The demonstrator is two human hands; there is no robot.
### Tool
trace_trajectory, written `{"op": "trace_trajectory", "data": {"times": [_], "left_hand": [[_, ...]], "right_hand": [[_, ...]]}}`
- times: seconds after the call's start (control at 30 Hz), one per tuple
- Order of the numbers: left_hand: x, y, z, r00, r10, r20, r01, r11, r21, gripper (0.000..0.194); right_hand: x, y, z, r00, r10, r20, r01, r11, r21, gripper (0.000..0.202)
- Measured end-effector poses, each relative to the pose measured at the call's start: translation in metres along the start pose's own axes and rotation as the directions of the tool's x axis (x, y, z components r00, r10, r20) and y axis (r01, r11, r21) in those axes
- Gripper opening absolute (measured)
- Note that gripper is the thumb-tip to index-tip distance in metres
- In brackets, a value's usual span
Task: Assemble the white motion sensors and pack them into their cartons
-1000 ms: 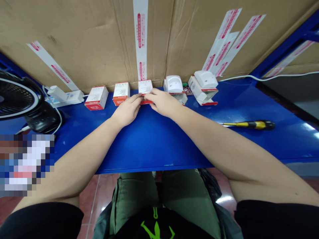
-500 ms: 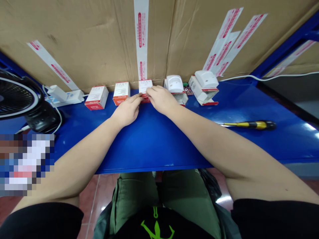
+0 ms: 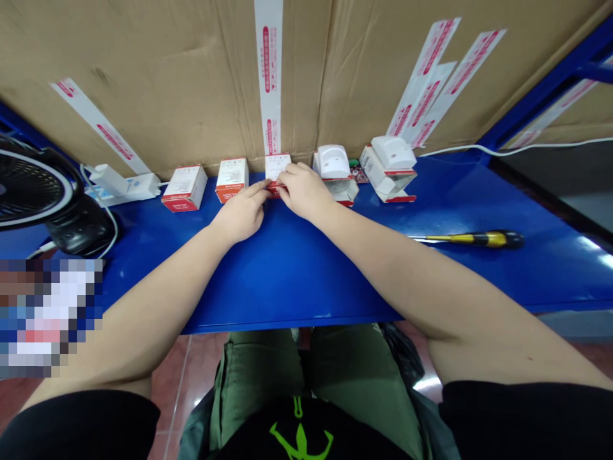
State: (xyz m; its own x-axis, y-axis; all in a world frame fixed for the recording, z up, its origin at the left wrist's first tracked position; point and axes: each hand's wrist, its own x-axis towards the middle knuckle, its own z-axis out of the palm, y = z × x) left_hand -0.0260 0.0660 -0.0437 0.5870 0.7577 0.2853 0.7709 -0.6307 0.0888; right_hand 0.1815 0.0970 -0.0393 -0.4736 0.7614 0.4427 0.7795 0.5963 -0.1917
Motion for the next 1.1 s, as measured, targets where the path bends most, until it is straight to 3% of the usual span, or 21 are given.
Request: {"op": "trace_trajectory", "data": {"times": [0.23,0.7,1.1], "left_hand": [[0.001,0.005,-0.003,0.999,-0.024,0.025,0.024,1.0,0.015,0.056],[0.0,0.007,-0.004,0.999,-0.01,0.031,0.009,1.0,0.027,0.067],[-0.003,0.007,-0.001,0.999,-0.012,0.04,0.009,0.997,0.074,0.064]], "right_hand": [[0.002,-0.01,-0.001,0.997,0.067,0.026,-0.065,0.996,-0.068,0.038],[0.002,-0.012,0.005,0.999,0.027,0.022,-0.023,0.985,-0.171,0.041],[-0.006,-0.022,-0.013,0.99,0.068,0.125,-0.052,0.99,-0.128,0.042]]}}
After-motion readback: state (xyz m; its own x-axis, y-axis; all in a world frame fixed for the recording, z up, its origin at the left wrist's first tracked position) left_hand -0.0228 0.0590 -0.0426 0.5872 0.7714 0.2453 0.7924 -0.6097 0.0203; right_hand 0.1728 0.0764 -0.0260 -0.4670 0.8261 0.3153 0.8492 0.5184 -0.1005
